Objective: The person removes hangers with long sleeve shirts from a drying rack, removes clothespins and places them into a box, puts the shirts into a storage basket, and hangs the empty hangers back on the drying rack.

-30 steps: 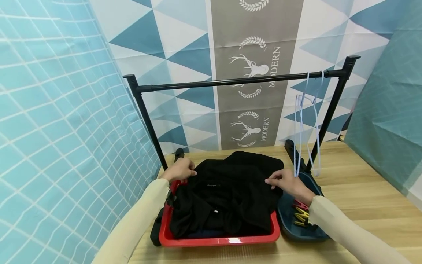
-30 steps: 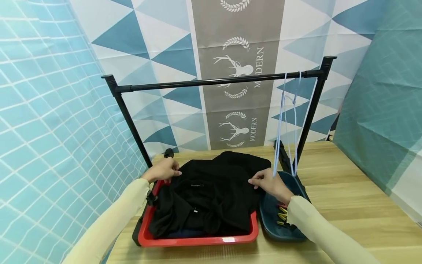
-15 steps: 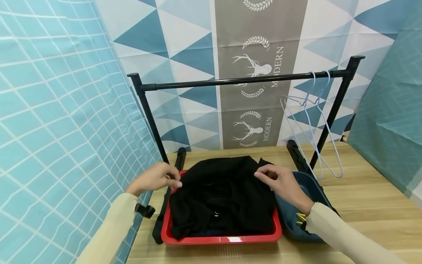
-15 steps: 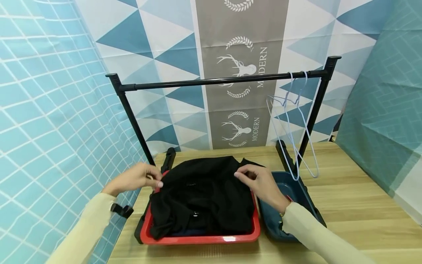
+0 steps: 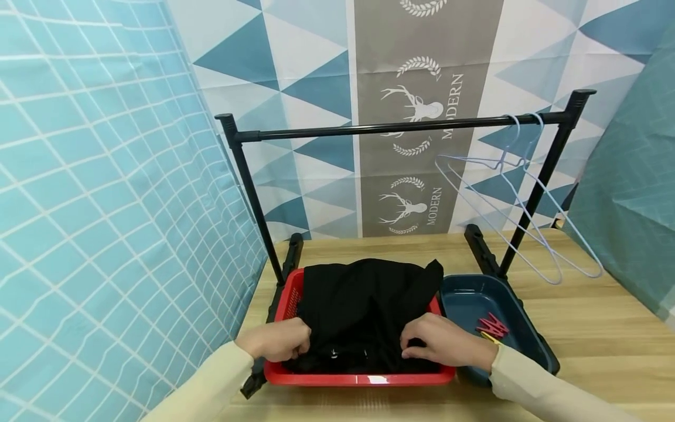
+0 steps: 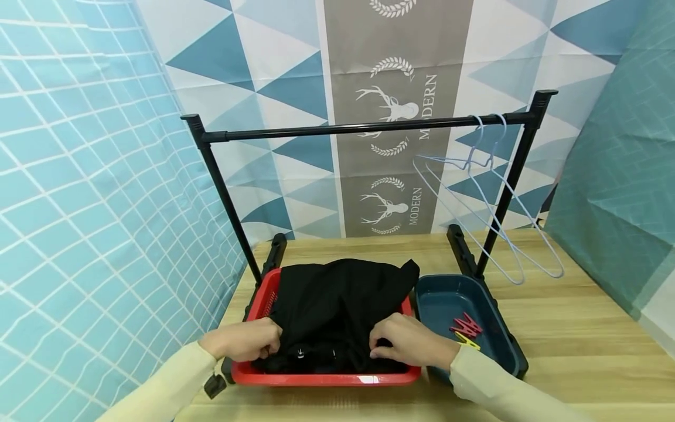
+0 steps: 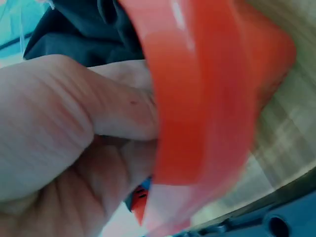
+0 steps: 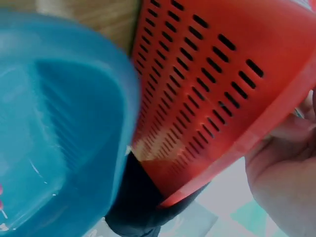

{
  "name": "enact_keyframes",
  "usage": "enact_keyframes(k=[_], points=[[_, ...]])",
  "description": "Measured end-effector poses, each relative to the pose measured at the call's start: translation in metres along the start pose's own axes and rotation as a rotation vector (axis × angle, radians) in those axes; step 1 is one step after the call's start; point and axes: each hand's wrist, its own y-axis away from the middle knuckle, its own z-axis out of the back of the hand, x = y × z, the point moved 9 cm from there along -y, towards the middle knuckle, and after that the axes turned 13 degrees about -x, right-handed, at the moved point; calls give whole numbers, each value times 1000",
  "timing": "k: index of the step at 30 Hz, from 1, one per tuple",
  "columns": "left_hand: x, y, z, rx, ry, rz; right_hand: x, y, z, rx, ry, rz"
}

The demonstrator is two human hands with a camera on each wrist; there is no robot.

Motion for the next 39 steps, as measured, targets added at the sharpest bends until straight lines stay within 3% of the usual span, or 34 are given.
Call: enact_keyframes(k=[2, 5, 8, 10, 14, 17, 20, 24, 28, 31, 35, 39], points=[[4, 0, 1, 40, 1, 23, -1, -1, 0, 18, -18, -10], [16, 2, 18, -10, 61, 70, -4, -5, 10, -9, -59, -23], [31, 4, 42, -136, 185, 167, -16, -9, 33, -135, -62, -93], [43, 3, 60, -247, 261, 261, -30, -11, 53, -254, -17, -187], [70, -6, 85, -427, 235, 428, -66, -12, 85, -423, 129, -414], [90, -20, 92, -476, 168, 514, -93, -9, 91, -402, 219, -580], [105, -35, 87, -453, 167, 575, -116, -6, 83, -280, 253, -710], [112, -53, 71, -356, 167, 560, -129, -4, 69, -159, 222, -779], [107, -67, 56, -286, 104, 459, -132, -8, 66, -181, 188, -777], [104, -73, 57, -341, 68, 419, -132, -12, 74, -243, 232, -734], [101, -77, 70, -450, -8, 412, -130, -13, 85, -330, 281, -664], [96, -70, 85, -524, -51, 396, -120, -12, 94, -409, 246, -605]])
